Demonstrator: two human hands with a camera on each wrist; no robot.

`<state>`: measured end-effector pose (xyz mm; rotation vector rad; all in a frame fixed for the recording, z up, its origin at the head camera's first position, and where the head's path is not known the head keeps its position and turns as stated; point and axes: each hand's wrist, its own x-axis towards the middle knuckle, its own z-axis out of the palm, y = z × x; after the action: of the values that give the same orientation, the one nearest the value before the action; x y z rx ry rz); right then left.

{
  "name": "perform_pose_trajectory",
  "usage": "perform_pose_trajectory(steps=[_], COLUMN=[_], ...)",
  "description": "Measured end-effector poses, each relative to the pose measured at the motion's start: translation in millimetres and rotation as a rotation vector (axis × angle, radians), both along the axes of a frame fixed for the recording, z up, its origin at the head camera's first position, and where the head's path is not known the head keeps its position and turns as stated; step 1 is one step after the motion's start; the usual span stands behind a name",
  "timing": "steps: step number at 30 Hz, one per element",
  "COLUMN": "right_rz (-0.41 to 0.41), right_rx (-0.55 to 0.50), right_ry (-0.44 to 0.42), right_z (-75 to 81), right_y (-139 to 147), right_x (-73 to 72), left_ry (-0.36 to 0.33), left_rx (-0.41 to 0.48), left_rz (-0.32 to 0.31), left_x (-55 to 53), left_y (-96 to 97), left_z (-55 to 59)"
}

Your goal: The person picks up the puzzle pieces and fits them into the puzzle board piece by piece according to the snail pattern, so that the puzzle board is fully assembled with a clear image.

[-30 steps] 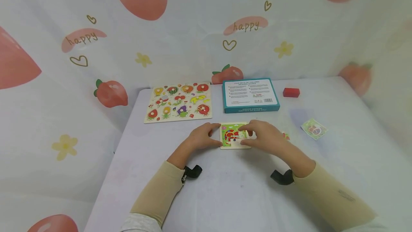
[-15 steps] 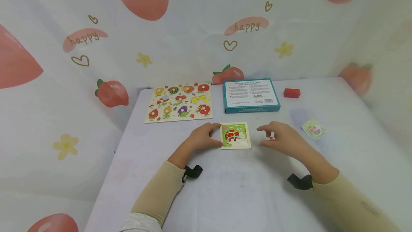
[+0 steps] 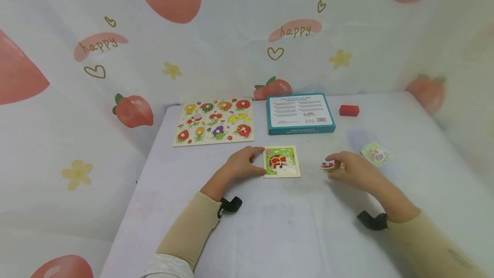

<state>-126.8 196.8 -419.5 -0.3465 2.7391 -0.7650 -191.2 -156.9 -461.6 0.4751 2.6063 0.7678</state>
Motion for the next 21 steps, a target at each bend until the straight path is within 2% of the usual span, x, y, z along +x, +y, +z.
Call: perform_pose_trajectory(steps=[4, 11, 13, 16, 21], right_rz=[-0.002, -0.037, -0.042, -0.028, 0.019], right_rx=[0.013, 0.026, 0.026, 0.028, 0.01], right_ry=[-0.021, -0.136, -0.146, -0.106, 0.007], right_z=[-7.0, -15.7, -16.6, -17.4, -16.7], right_y=[5, 8, 7, 7, 8], right_x=[-5.9, -17.0, -18.6, -19.5, -19.0], left_ry=[0.01, -0.001, -0.003, -0.001, -0.004], left_rx=[0.003, 0.004, 0.003, 0.004, 0.003], left_rz=[-0.007, -0.006, -0.008, -0.006, -0.002], left_x=[0.1, 0.5, 0.4, 0.1, 0.0], left_y=[-0.4, -0.5, -0.4, -0.2, -0.1], left_z=[-0.3, 0.9, 0.9, 1.1, 1.8])
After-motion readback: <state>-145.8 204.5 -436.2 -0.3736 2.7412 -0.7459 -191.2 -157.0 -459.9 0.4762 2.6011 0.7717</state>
